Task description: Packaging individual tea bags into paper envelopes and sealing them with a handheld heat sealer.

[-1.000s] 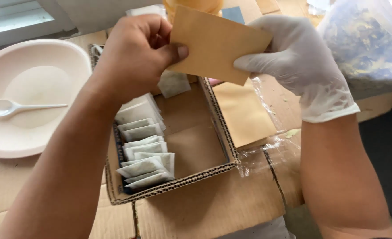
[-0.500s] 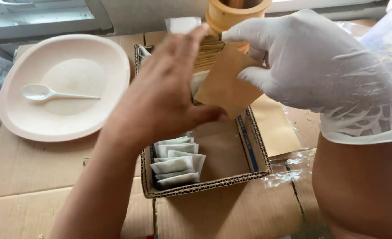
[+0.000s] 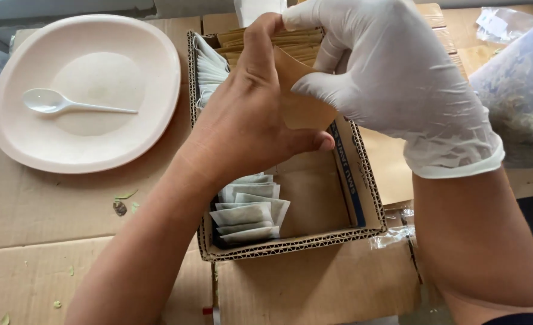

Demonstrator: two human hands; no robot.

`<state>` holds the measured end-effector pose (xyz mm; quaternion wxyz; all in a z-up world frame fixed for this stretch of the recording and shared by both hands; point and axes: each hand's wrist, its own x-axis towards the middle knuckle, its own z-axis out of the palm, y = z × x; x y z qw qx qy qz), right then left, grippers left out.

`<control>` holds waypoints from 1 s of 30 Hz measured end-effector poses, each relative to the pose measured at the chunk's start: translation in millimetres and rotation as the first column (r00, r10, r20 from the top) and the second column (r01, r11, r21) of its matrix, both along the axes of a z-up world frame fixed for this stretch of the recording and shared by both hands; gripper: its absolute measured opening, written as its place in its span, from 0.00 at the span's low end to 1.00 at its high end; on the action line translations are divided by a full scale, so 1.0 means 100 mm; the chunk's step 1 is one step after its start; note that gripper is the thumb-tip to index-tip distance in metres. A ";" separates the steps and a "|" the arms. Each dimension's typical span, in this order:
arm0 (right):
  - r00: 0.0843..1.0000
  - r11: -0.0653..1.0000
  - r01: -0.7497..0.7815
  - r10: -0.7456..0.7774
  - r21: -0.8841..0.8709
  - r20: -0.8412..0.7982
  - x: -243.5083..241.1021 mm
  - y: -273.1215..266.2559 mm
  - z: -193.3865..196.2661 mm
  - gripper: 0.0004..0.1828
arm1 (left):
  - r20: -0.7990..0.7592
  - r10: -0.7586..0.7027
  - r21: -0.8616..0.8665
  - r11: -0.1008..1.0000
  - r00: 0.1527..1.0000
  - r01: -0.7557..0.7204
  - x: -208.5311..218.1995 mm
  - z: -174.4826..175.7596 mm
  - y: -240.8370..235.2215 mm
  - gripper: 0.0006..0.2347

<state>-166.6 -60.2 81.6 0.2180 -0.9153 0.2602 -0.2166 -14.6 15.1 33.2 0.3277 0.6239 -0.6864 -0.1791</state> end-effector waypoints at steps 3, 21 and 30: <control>1.000 0.988 -0.002 0.005 -0.157 0.018 -0.09 -0.09 -0.11 0.27 | -0.060 0.037 0.080 0.996 0.998 -0.032 -0.05 0.06 0.02 0.48; 0.945 0.944 0.312 -0.297 0.106 -0.136 -0.01 -0.01 -0.05 0.13 | -0.039 -0.060 -0.107 0.993 0.997 0.056 -0.06 -0.11 -0.01 0.37; 0.933 0.940 0.325 -0.301 0.104 -0.196 -0.02 -0.07 -0.05 0.20 | -0.056 -0.037 -0.095 0.995 0.998 0.032 -0.07 -0.06 0.00 0.37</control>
